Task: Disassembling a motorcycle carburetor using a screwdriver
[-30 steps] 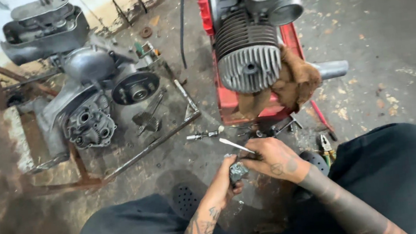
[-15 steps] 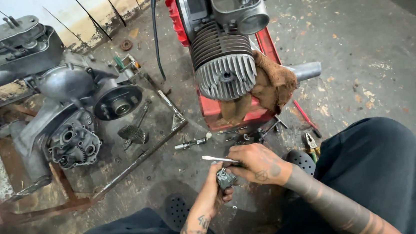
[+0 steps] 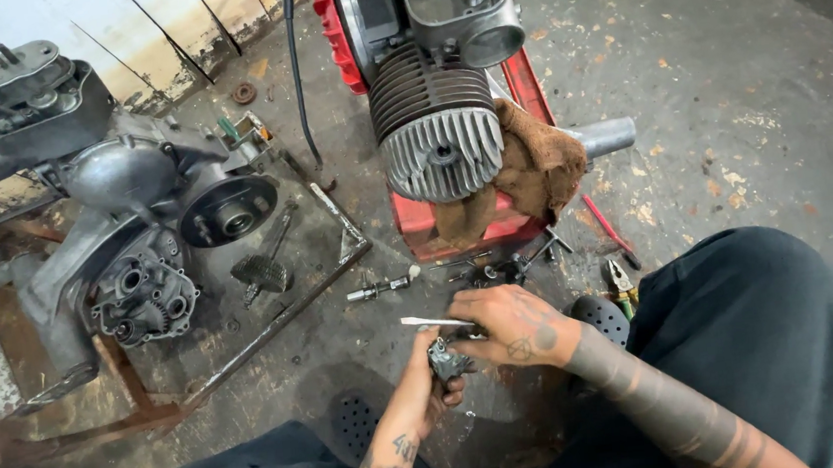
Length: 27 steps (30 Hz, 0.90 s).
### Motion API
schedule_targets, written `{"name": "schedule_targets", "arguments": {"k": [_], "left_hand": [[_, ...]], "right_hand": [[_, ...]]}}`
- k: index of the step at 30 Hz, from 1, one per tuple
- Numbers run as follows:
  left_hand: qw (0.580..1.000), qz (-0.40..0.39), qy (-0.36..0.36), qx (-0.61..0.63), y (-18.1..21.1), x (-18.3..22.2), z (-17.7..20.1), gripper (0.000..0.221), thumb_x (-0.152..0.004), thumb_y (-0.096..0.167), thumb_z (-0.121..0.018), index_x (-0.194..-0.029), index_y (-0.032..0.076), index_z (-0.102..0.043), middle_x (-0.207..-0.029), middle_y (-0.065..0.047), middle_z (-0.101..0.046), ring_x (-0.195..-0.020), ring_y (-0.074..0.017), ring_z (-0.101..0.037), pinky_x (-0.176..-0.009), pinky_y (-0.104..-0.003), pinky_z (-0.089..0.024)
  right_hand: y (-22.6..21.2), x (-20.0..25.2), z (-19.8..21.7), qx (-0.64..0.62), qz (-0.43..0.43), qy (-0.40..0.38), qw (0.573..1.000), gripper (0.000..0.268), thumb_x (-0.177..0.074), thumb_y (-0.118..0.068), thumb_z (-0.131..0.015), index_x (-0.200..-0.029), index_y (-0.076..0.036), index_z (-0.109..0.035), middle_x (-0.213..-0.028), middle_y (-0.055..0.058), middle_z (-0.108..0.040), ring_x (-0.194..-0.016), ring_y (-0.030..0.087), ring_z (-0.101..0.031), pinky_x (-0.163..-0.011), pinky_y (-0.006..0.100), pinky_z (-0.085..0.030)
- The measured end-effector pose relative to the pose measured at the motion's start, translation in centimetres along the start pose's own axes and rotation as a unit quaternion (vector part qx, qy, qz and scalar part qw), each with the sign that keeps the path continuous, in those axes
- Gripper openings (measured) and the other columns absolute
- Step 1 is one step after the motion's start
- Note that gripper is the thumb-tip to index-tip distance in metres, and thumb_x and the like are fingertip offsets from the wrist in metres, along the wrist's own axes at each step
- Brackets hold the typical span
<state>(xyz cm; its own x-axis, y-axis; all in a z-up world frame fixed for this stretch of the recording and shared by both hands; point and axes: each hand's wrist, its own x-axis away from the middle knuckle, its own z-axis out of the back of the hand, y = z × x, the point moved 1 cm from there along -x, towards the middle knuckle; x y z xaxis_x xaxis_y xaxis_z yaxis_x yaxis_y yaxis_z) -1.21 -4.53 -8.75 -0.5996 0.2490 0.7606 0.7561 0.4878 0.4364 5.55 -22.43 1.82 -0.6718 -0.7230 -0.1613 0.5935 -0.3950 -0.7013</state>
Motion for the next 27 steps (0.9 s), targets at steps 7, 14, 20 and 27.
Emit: {"name": "schedule_targets", "arguments": {"k": [7, 14, 20, 27], "left_hand": [[0.998, 0.031, 0.010, -0.050, 0.4, 1.0, -1.1, 0.054, -0.099, 0.056, -0.044, -0.122, 0.010, -0.062, -0.084, -0.016, -0.068, -0.052, -0.0111, -0.043, -0.044, -0.022, -0.025], [0.999, 0.009, -0.010, -0.035, -0.4, -0.2, 0.0, 0.053, -0.102, 0.051, -0.042, -0.115, 0.002, -0.061, -0.087, -0.018, -0.067, -0.055, -0.0096, -0.044, -0.041, -0.021, -0.026], [0.999, 0.017, 0.031, -0.008, -0.8, -1.3, 0.8, 0.053, -0.099, 0.050, -0.047, -0.109, 0.001, -0.063, -0.087, -0.019, -0.068, -0.056, -0.0133, -0.041, -0.044, -0.024, -0.028], [0.998, 0.027, 0.031, -0.045, -0.3, -1.0, 0.3, 0.054, -0.099, 0.054, -0.043, -0.106, 0.003, -0.060, -0.090, -0.019, -0.067, -0.058, -0.0133, -0.043, -0.044, -0.023, -0.024]], "right_hand": [[0.3, 0.2, 0.8, -0.007, 0.001, -0.037, 0.999, 0.020, -0.083, -0.018, -0.074, -0.095, -0.004, -0.068, -0.093, 0.009, -0.070, -0.079, 0.035, -0.068, -0.070, 0.043, -0.053], [0.3, 0.4, 0.6, -0.008, 0.032, -0.038, 0.999, 0.021, -0.082, -0.011, -0.066, -0.101, -0.003, -0.066, -0.097, 0.012, -0.069, -0.082, 0.038, -0.065, -0.069, 0.046, -0.051], [0.6, 0.6, 0.5, -0.019, 0.001, -0.044, 0.999, 0.031, -0.079, -0.014, -0.069, -0.108, -0.006, -0.064, -0.103, 0.010, -0.069, -0.086, 0.036, -0.067, -0.075, 0.045, -0.054], [1.2, 0.7, 0.3, 0.034, -0.004, -0.019, 0.999, 0.030, -0.084, -0.028, -0.077, -0.099, -0.004, -0.067, -0.097, 0.011, -0.070, -0.079, 0.036, -0.069, -0.068, 0.044, -0.054]]}}
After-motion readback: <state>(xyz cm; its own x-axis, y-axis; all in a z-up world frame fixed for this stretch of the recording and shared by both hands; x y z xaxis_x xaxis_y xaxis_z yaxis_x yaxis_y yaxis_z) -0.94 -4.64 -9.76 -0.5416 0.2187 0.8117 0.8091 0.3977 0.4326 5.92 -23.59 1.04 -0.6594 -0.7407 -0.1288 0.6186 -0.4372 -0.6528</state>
